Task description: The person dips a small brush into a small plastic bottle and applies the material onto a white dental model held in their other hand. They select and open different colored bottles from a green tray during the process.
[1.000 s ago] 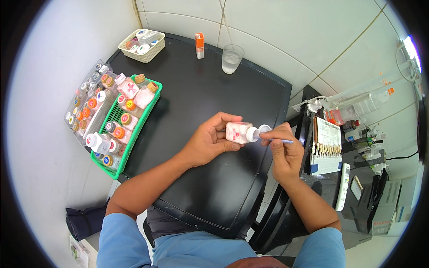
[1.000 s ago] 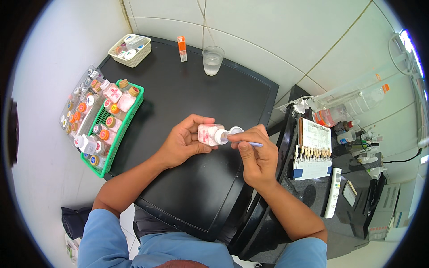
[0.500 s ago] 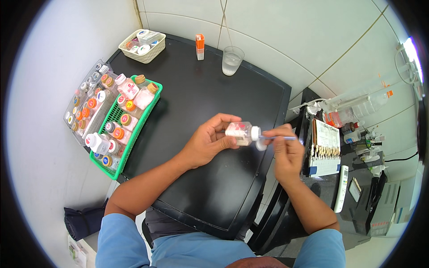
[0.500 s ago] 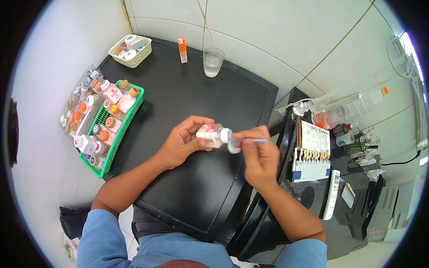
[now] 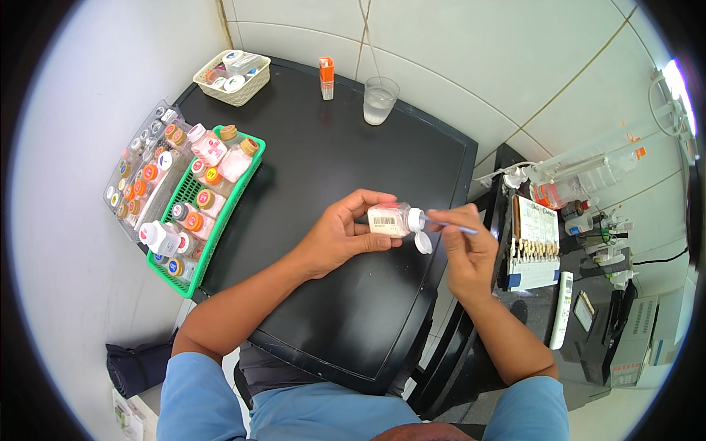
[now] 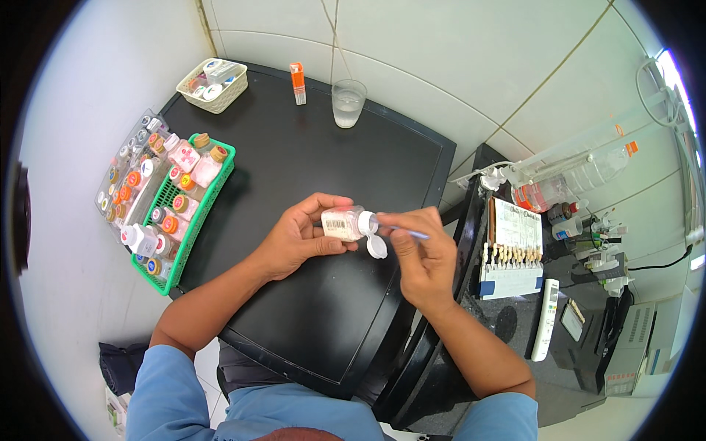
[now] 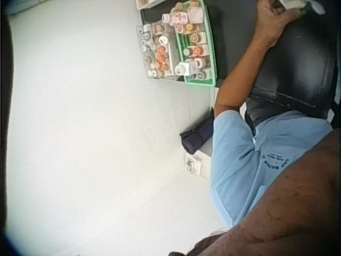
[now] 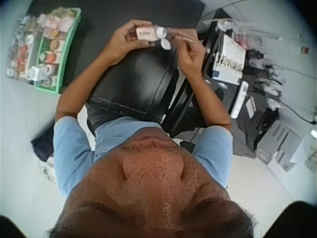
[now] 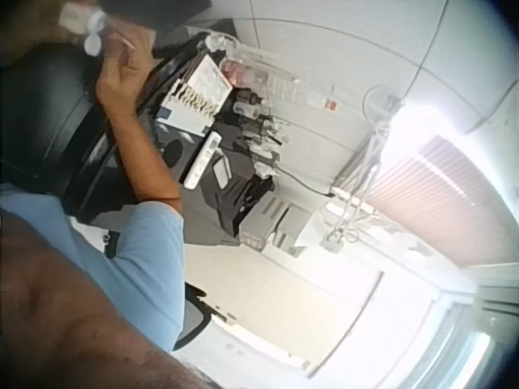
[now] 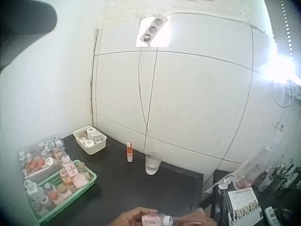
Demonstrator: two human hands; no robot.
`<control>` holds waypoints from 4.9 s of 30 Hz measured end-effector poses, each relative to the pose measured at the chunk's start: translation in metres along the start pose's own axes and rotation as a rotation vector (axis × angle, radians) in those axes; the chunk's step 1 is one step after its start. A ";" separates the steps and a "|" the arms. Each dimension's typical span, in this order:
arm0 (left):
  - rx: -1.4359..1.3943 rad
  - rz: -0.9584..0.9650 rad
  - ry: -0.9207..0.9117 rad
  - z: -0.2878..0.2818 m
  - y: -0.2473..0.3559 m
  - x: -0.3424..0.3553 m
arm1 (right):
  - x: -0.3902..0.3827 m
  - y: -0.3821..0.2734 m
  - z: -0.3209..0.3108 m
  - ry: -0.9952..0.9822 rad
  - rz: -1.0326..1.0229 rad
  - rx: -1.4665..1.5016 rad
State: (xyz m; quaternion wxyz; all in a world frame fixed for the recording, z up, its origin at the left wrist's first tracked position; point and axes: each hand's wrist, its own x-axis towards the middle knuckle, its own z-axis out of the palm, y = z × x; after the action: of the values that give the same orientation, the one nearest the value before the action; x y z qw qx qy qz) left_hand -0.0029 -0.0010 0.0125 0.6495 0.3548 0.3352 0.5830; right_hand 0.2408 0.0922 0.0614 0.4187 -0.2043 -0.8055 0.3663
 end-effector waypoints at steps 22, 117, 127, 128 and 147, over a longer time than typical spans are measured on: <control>-0.006 -0.038 0.033 -0.009 -0.019 0.001 | -0.007 0.001 0.005 0.145 0.245 0.307; -0.020 -0.006 -0.014 -0.001 -0.007 0.002 | -0.004 0.006 0.003 0.037 0.133 0.296; -0.162 -0.053 -0.012 -0.001 -0.005 0.000 | -0.003 0.001 0.003 0.072 0.127 0.227; -0.126 -0.033 -0.020 -0.001 -0.006 0.001 | -0.002 0.000 0.003 0.050 0.137 0.195; -0.036 -0.068 -0.021 0.004 -0.005 -0.002 | -0.002 0.002 0.000 0.101 0.068 0.123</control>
State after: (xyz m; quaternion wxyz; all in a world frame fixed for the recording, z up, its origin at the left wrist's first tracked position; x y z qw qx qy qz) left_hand 0.0032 -0.0033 0.0100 0.6789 0.3373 0.3297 0.5627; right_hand 0.2416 0.0921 0.0586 0.4577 -0.2238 -0.7520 0.4183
